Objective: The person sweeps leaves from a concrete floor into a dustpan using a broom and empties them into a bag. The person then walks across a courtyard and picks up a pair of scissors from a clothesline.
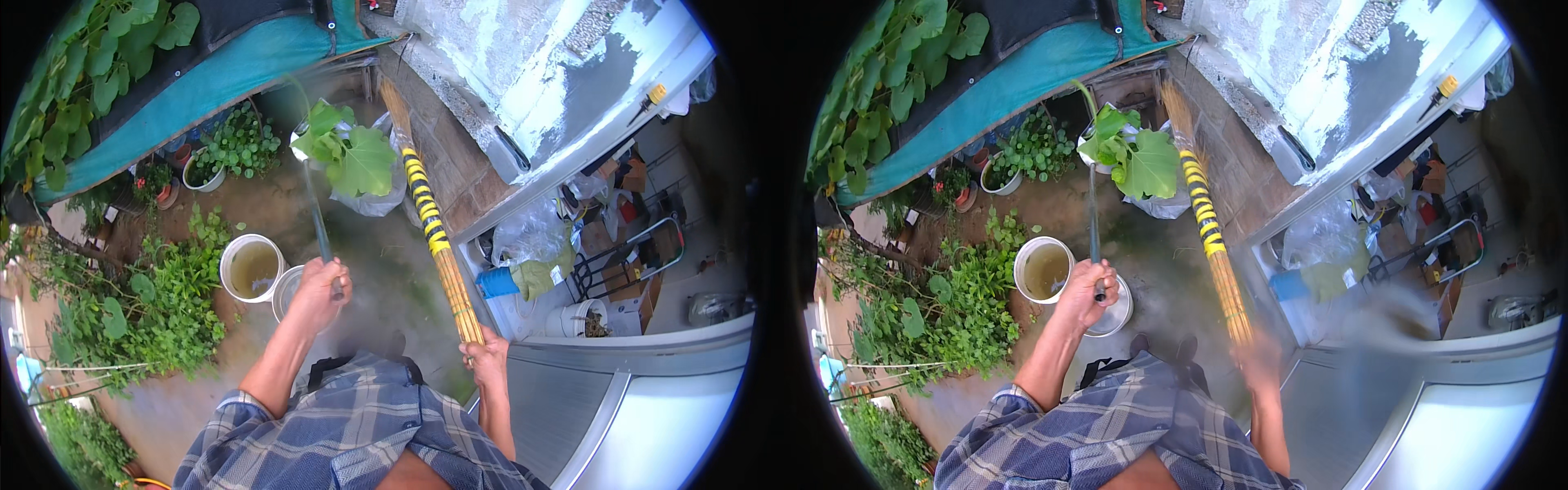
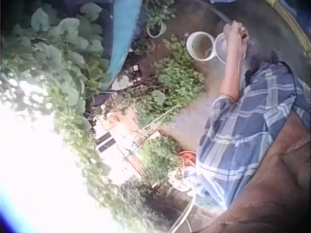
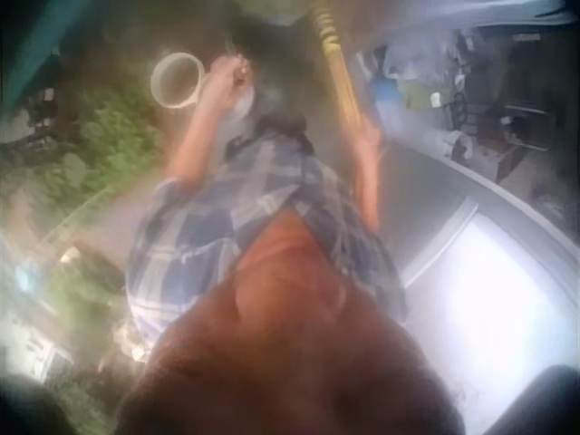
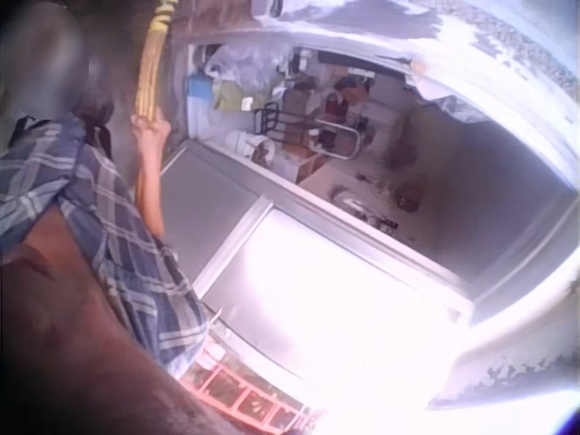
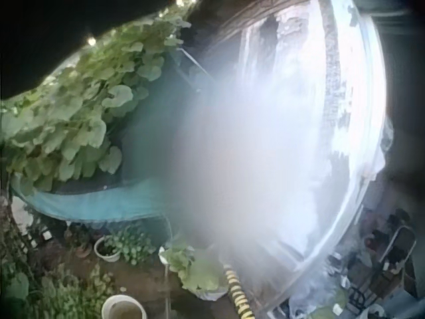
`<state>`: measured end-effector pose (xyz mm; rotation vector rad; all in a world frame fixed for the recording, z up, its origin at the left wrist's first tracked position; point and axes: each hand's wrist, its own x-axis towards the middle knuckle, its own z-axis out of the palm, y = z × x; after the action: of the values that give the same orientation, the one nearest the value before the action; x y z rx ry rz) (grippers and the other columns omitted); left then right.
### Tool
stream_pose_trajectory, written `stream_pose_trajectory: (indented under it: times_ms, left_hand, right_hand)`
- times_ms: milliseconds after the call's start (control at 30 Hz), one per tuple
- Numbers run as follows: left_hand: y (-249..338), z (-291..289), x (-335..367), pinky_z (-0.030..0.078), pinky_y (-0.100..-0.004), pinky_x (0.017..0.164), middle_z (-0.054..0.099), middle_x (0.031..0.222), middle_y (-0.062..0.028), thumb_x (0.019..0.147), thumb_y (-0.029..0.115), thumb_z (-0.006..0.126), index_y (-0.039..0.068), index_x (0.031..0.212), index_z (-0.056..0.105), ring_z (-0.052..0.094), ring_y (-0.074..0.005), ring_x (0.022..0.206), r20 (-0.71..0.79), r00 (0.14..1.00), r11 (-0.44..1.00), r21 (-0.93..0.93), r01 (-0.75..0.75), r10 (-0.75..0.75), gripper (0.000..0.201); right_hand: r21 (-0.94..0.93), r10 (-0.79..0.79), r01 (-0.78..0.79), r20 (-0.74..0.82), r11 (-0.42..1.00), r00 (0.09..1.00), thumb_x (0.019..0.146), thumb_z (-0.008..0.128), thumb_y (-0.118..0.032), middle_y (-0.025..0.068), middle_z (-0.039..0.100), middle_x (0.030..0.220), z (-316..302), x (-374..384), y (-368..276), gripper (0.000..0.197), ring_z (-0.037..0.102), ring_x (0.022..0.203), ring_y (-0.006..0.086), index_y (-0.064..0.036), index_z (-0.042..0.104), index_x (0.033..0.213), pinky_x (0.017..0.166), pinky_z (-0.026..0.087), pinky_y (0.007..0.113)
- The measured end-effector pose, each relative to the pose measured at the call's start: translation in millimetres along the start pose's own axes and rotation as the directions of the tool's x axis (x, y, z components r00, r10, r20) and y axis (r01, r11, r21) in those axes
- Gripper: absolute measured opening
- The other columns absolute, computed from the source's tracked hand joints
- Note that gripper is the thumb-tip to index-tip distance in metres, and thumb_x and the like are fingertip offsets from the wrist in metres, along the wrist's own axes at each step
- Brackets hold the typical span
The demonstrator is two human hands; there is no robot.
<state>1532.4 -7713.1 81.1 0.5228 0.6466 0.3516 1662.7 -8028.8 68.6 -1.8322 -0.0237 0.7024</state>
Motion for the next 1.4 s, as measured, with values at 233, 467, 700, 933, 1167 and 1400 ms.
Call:
stream_pose_trajectory:
  times_ms: [233, 467, 700, 933, 1167, 1400]
  left_hand:
    - [-91.6, 17.2, 66.5, 0.036, -0.0255, 0.043, 0.051, 0.065, -0.0025, 0.085, 0.004, 0.056, 0.004, 0.092, 0.049, 0.048, -0.0105, 0.051, -0.138, 0.981, 0.882, 0.468, -0.059, 0.139, 0.01]
    - [-151.7, 37.1, 85.3, 0.039, -0.027, 0.05, 0.054, 0.067, -0.004, 0.079, 0.004, 0.058, 0.002, 0.09, 0.051, 0.051, -0.0115, 0.056, -0.224, 0.968, 0.775, 0.63, 0.053, 0.115, 0.014]
    - [-157.6, 79.5, 131.5, 0.047, -0.0363, 0.051, 0.06, 0.06, -0.0102, 0.074, 0.009, 0.062, -0.002, 0.075, 0.058, 0.059, -0.0204, 0.053, -0.158, 0.959, 0.593, 0.805, -0.013, 0.235, 0.012]
    - [-176.7, 37.7, 242.6, 0.055, -0.0448, 0.074, 0.066, 0.094, -0.0289, 0.076, 0.015, 0.067, -0.005, 0.096, 0.061, 0.067, -0.0399, 0.09, -0.179, 0.89, -0.046, 0.975, 0.218, 0.419, 0.028]
    - [-145.1, 42.7, 275.8, 0.038, -0.0291, 0.043, 0.058, 0.076, -0.0051, 0.1, 0.018, 0.047, 0.01, 0.085, 0.051, 0.041, -0.0094, 0.047, -0.188, 0.924, 0.941, -0.006, 0.338, -0.333, 0.018]
    - [-207.2, 51.0, 224.6, 0.033, -0.0328, 0.035, 0.041, 0.056, -0.0002, 0.101, 0.038, 0.045, 0.01, 0.078, 0.047, 0.038, -0.013, 0.04, -0.295, 0.934, 0.965, 0.109, 0.24, -0.199, 0.036]
  right_hand:
    - [-0.01, 0.083, -0.084, -0.062, 0.996, 0.995, 0.07, 0.061, 0.003, 0.0041, 0.057, 0.064, -57.0, 47.2, 35.9, 0.033, 0.05, 0.044, 0.0105, 0.0031, 0.067, 0.103, 0.037, 0.036, 0.025]
    - [-0.018, 0.312, -0.312, 0.02, 0.95, 0.95, 0.071, 0.061, 0.003, 0.0048, 0.055, 0.063, -105.3, 89.3, 35.9, 0.025, 0.049, 0.042, 0.0129, 0.0022, 0.065, 0.096, 0.036, 0.036, 0.027]
    - [0.019, 0.392, -0.395, 0.099, 0.918, 0.915, 0.073, 0.063, 0.001, 0.0054, 0.056, 0.063, -139.2, 134.6, 58.6, 0.019, 0.05, 0.042, 0.014, 0.0006, 0.062, 0.092, 0.035, 0.036, 0.029]
    - [-0.008, 0.395, -0.398, 0.137, 0.917, 0.908, 0.072, 0.066, -0.001, 0.004, 0.052, 0.061, -147.7, 160.7, 69.1, 0.015, 0.052, 0.043, 0.015, 0.0005, 0.061, 0.086, 0.034, 0.034, 0.028]
    - [-0.103, 0.425, -0.416, 0.108, 0.904, 0.898, 0.074, 0.063, 0.002, 0.0077, 0.055, 0.062, -172.2, 157.7, 91.0, 0.018, 0.049, 0.041, 0.0164, 0.0043, 0.059, 0.091, 0.034, 0.035, 0.03]
    - [-0.069, 0.418, -0.414, 0.064, 0.908, 0.906, 0.073, 0.065, 0.004, 0.0033, 0.049, 0.057, -172.4, 155.3, 97.5, 0.015, 0.045, 0.038, 0.0143, 0.0014, 0.059, 0.086, 0.033, 0.031, 0.031]
